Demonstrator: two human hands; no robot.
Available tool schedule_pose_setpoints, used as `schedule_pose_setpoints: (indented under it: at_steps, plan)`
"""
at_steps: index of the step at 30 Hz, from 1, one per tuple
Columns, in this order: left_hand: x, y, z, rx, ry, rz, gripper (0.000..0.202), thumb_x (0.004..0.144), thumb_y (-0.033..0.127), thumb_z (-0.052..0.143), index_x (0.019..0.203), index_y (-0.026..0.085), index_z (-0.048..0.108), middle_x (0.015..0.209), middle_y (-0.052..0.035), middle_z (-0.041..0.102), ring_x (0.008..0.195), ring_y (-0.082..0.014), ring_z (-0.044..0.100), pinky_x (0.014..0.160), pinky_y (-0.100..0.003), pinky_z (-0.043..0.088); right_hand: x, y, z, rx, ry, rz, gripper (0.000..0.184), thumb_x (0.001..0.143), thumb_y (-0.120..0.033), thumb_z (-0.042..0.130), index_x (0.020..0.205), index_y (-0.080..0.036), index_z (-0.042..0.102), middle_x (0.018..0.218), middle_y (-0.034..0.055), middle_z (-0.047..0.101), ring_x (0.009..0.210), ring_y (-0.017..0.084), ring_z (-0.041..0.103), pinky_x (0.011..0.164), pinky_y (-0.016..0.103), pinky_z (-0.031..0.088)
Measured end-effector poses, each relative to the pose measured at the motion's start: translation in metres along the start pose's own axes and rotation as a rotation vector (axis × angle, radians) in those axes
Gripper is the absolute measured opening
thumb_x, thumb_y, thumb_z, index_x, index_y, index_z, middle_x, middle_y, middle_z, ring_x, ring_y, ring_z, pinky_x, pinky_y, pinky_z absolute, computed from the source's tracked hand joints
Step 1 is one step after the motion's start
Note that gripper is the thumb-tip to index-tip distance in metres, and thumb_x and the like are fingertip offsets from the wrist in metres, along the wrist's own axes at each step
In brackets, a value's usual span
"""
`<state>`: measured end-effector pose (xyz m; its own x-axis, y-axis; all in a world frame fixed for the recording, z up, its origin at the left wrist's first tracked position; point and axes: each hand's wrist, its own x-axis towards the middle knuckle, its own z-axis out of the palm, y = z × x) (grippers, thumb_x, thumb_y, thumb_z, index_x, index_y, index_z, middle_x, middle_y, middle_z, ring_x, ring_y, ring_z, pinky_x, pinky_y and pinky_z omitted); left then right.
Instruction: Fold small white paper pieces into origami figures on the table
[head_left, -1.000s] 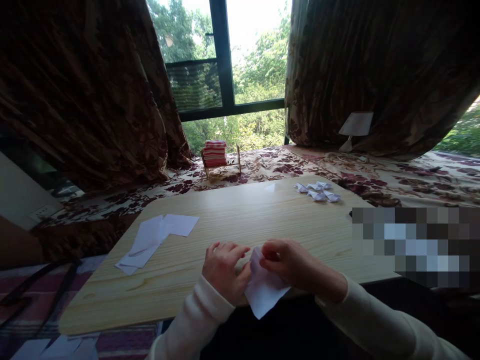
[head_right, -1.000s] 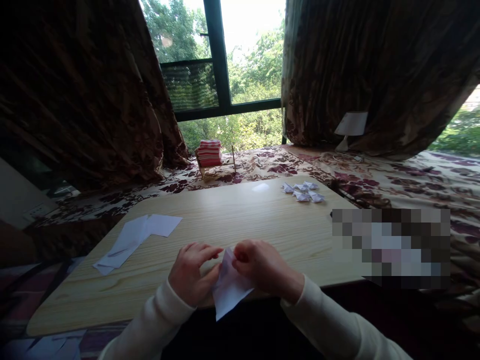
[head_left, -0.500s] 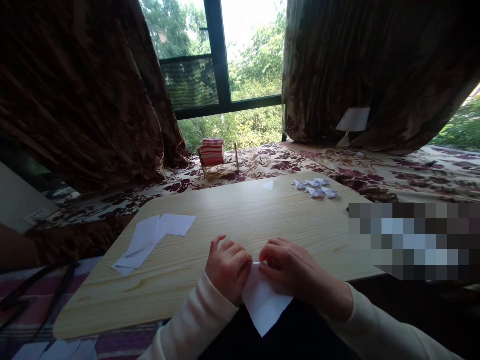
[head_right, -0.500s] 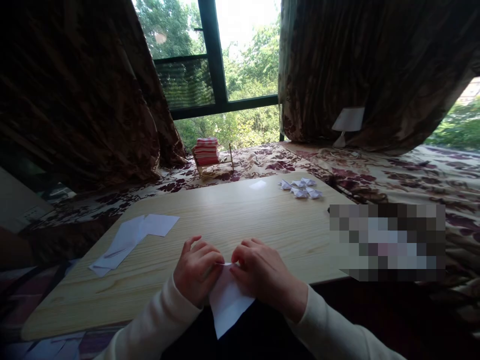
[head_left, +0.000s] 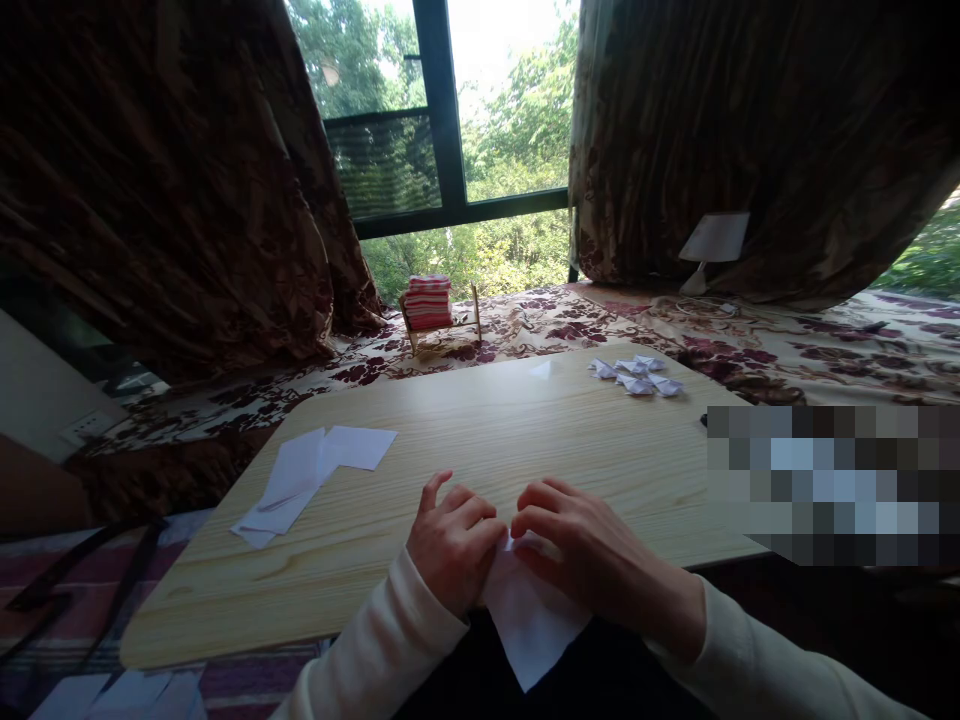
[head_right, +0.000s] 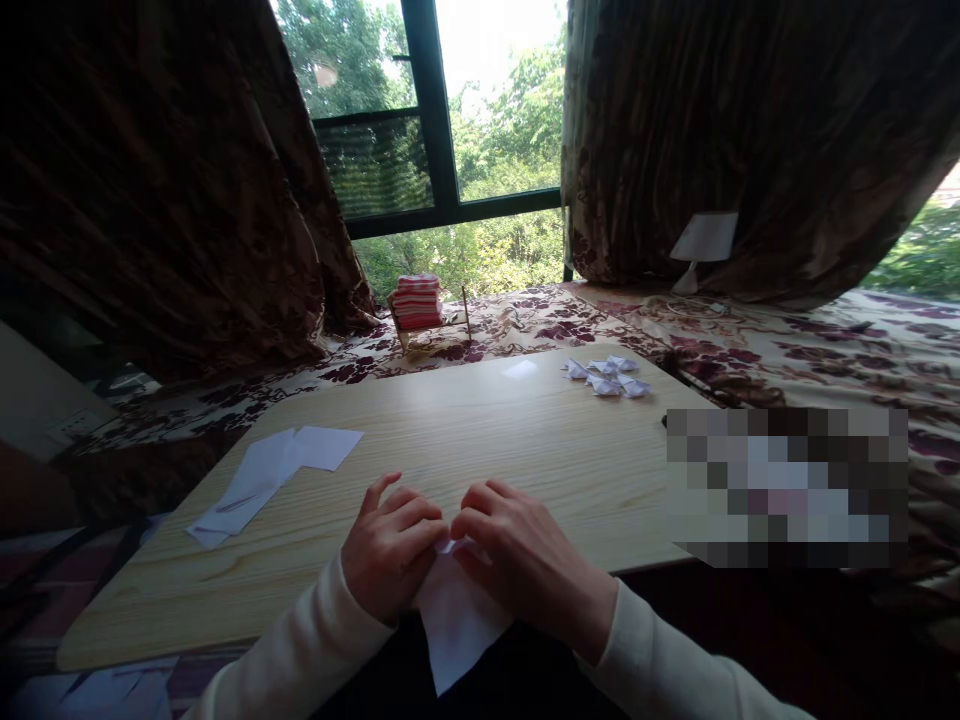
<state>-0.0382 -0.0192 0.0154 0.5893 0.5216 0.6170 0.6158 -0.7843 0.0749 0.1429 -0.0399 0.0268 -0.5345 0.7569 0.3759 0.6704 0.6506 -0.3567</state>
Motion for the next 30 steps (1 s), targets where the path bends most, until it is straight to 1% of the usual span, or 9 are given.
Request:
schedule_pose_setpoints:
  at_steps: [2, 4, 8, 11, 15, 20, 23, 26, 30]
  plan:
    - [-0.001, 0.001, -0.001, -0.008, -0.003, -0.047, 0.022, 0.081, 0.016, 0.047, 0.065, 0.021, 0.060, 0.068, 0.0025, 0.065, 0.069, -0.0140, 0.055, 0.097, -0.045, 0.024, 0.001, -0.003, 0.000, -0.065, -0.008, -0.037, 0.006, 0.081, -0.016, 0.056, 0.076, -0.019, 0.059, 0.080, 0.0014, 0.059, 0.076, 0.015, 0.049, 0.064, 0.025, 0.037]
    - [-0.006, 0.003, -0.005, -0.015, -0.004, -0.105, 0.019, 0.080, 0.017, 0.047, 0.067, 0.021, 0.060, 0.070, 0.0012, 0.065, 0.071, -0.0153, 0.055, 0.096, -0.045, 0.025, 0.001, -0.006, 0.000, -0.112, -0.004, -0.058, 0.011, 0.082, -0.016, 0.055, 0.072, -0.019, 0.058, 0.076, 0.0014, 0.058, 0.072, 0.015, 0.048, 0.061, 0.025, 0.036]
    - [-0.024, 0.013, -0.016, -0.034, 0.015, -0.197, 0.014, 0.080, 0.019, 0.048, 0.080, 0.021, 0.062, 0.078, -0.0015, 0.064, 0.078, -0.0178, 0.054, 0.097, -0.047, 0.023, 0.001, -0.007, 0.002, -0.113, 0.008, -0.082, 0.014, 0.084, -0.013, 0.051, 0.073, -0.019, 0.058, 0.076, 0.0020, 0.058, 0.072, 0.014, 0.048, 0.061, 0.024, 0.035]
    - [-0.035, 0.024, -0.020, -0.036, -0.025, -0.216, 0.018, 0.082, 0.022, 0.046, 0.088, 0.021, 0.062, 0.082, -0.0027, 0.062, 0.081, -0.0192, 0.052, 0.097, -0.048, 0.022, 0.002, -0.008, 0.003, -0.102, 0.005, -0.100, 0.013, 0.084, -0.012, 0.052, 0.074, -0.018, 0.057, 0.078, 0.0027, 0.059, 0.073, 0.015, 0.049, 0.061, 0.024, 0.036]
    - [-0.038, 0.031, -0.016, 0.000, -0.043, -0.233, 0.021, 0.082, 0.021, 0.044, 0.094, 0.020, 0.061, 0.086, -0.0038, 0.061, 0.085, -0.0209, 0.051, 0.097, -0.049, 0.022, 0.003, -0.010, 0.004, -0.144, -0.008, -0.099, 0.010, 0.084, -0.014, 0.054, 0.075, -0.018, 0.057, 0.077, 0.0020, 0.059, 0.073, 0.015, 0.049, 0.063, 0.025, 0.035]
    - [-0.036, 0.031, -0.015, 0.020, -0.051, -0.234, 0.018, 0.082, 0.019, 0.043, 0.085, 0.020, 0.061, 0.085, -0.0032, 0.060, 0.085, -0.0199, 0.051, 0.099, -0.050, 0.020, 0.004, -0.011, 0.005, -0.191, 0.006, -0.157, 0.011, 0.084, -0.015, 0.055, 0.073, -0.019, 0.058, 0.077, 0.0011, 0.058, 0.072, 0.015, 0.047, 0.063, 0.027, 0.033]
    - [-0.037, 0.032, -0.015, 0.038, -0.068, -0.234, 0.018, 0.082, 0.019, 0.043, 0.085, 0.020, 0.061, 0.087, -0.0030, 0.061, 0.086, -0.0201, 0.051, 0.099, -0.051, 0.020, 0.004, -0.013, 0.004, -0.180, 0.031, -0.186, 0.012, 0.085, -0.014, 0.053, 0.078, -0.020, 0.060, 0.077, 0.0017, 0.058, 0.072, 0.015, 0.047, 0.062, 0.027, 0.033]
    - [-0.037, 0.033, -0.015, 0.058, -0.072, -0.236, 0.019, 0.083, 0.020, 0.042, 0.086, 0.021, 0.061, 0.087, -0.0028, 0.061, 0.086, -0.0200, 0.051, 0.099, -0.051, 0.020, 0.005, -0.014, 0.002, -0.164, -0.002, -0.158, 0.012, 0.084, -0.013, 0.054, 0.075, -0.020, 0.060, 0.076, 0.0013, 0.058, 0.072, 0.014, 0.047, 0.061, 0.026, 0.033]
    - [-0.037, 0.034, -0.015, 0.081, -0.059, -0.233, 0.021, 0.084, 0.020, 0.042, 0.095, 0.021, 0.061, 0.086, -0.0028, 0.061, 0.086, -0.0199, 0.051, 0.099, -0.051, 0.021, 0.008, -0.015, -0.001, -0.195, -0.064, -0.085, 0.016, 0.082, -0.014, 0.056, 0.067, -0.020, 0.058, 0.073, 0.0000, 0.059, 0.070, 0.014, 0.049, 0.060, 0.025, 0.033]
